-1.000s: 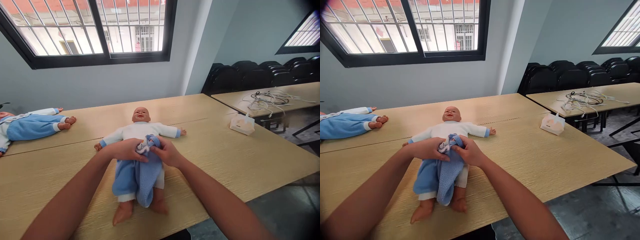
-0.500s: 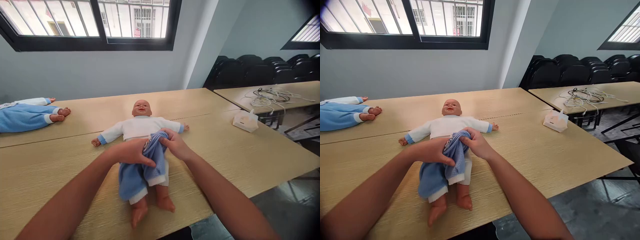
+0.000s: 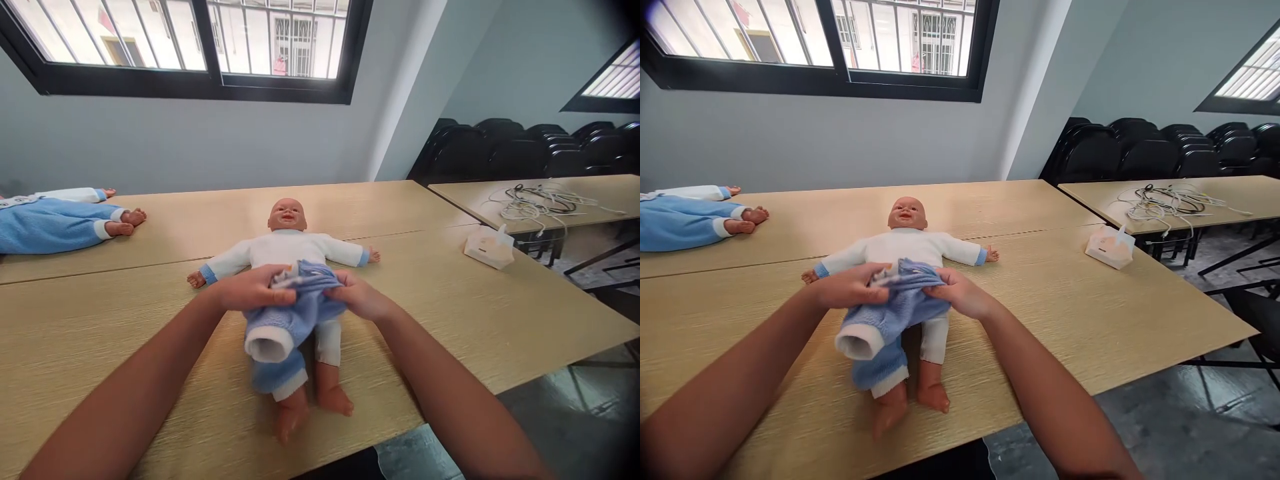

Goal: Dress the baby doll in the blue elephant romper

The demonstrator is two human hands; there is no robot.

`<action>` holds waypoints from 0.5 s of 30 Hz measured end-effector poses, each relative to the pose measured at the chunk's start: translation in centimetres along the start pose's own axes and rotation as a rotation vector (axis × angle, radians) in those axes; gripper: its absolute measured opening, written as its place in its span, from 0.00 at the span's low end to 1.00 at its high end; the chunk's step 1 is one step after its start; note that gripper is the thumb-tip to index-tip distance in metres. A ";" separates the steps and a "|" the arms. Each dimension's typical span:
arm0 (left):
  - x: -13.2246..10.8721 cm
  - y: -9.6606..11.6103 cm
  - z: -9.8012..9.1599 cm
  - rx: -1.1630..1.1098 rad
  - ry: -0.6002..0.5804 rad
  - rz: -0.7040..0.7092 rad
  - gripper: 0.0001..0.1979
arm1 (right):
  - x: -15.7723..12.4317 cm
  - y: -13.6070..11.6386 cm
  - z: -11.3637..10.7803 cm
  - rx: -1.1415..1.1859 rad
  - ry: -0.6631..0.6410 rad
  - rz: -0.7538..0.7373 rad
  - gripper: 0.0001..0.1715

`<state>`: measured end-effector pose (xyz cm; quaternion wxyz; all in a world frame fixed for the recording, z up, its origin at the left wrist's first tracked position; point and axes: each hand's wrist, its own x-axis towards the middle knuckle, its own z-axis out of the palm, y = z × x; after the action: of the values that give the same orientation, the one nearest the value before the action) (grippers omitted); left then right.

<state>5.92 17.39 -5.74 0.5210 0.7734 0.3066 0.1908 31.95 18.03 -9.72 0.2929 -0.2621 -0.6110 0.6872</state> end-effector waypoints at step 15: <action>0.4 -1.1 0.2 -0.131 0.219 0.049 0.25 | 0.3 0.7 1.3 0.102 0.004 -0.022 0.27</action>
<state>6.06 17.84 -6.85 0.5289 0.7196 0.3296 0.3061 30.75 17.33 -10.24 0.3144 -0.2414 -0.5773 0.7138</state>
